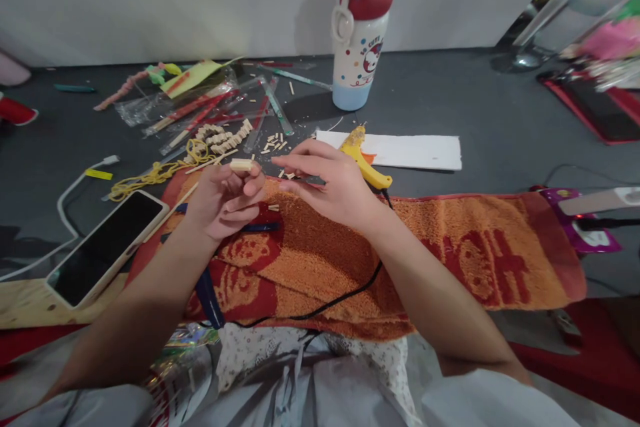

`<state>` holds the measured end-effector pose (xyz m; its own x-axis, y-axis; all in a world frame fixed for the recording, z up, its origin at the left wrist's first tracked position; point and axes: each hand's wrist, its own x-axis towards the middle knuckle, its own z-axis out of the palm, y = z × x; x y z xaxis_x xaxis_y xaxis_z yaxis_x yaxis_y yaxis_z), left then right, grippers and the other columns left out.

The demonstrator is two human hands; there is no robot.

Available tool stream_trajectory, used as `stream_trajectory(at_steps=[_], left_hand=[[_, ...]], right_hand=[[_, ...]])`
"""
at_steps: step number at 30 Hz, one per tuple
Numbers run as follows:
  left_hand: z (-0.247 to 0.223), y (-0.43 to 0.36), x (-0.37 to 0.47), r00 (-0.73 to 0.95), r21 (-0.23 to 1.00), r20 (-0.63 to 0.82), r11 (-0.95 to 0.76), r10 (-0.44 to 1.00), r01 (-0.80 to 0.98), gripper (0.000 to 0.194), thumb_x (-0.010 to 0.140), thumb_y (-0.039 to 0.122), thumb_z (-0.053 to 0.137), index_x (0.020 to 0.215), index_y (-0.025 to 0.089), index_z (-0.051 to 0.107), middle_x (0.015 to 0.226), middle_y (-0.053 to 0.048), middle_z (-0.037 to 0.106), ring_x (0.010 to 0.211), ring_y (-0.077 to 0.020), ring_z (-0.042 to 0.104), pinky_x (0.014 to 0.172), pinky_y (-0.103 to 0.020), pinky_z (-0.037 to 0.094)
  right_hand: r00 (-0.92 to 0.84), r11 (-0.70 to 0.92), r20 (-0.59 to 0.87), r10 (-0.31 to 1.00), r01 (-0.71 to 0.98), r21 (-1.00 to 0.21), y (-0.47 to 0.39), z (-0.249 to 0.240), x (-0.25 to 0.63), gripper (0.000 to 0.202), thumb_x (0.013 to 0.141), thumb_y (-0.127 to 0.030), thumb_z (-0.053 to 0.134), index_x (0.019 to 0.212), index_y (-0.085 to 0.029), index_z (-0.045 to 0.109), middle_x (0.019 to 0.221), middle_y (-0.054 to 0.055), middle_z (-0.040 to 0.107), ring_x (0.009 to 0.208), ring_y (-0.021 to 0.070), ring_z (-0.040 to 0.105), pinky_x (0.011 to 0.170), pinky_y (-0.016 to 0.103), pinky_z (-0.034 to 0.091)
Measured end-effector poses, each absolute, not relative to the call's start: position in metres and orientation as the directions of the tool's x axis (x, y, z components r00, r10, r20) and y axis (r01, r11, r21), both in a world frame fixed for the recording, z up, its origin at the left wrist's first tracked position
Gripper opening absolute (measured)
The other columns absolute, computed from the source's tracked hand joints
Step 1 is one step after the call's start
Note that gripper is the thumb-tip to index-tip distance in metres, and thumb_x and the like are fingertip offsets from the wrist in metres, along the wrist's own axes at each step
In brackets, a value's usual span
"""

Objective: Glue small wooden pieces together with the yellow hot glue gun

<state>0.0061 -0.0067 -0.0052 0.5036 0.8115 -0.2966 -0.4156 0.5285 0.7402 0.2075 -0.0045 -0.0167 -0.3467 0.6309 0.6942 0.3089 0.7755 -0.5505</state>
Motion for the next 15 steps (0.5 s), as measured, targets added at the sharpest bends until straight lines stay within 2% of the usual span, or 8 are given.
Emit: stream_trajectory(at_steps=[9, 15], left_hand=[[-0.01, -0.01, 0.009, 0.626, 0.811, -0.198, 0.485, 0.754, -0.327, 0.039, 0.058, 0.041, 0.082, 0.078, 0.014, 0.062, 0.058, 0.002, 0.063, 0.031, 0.001, 0.029, 0.028, -0.01, 0.018], [-0.01, -0.013, 0.009, 0.675, 0.825, -0.19, 0.489, 0.712, -0.283, 0.039, 0.057, 0.041, 0.085, 0.077, 0.014, 0.064, 0.051, 0.005, 0.057, 0.029, 0.0006, 0.031, 0.028, -0.01, 0.021]], right_hand=[[-0.36, 0.788, 0.702, 0.614, 0.231, -0.571, -0.014, -0.011, 0.202, 0.029, 0.085, -0.037, 0.07, 0.108, -0.018, 0.071, 0.091, 0.005, 0.066, 0.08, 0.0135, 0.063, 0.073, 0.029, 0.052], [-0.386, 0.783, 0.686, 0.617, 0.214, -0.585, -0.021, -0.004, 0.199, 0.026, 0.081, -0.041, 0.072, 0.098, -0.02, 0.071, 0.089, 0.002, 0.065, 0.083, 0.0136, 0.063, 0.076, 0.03, 0.052]])
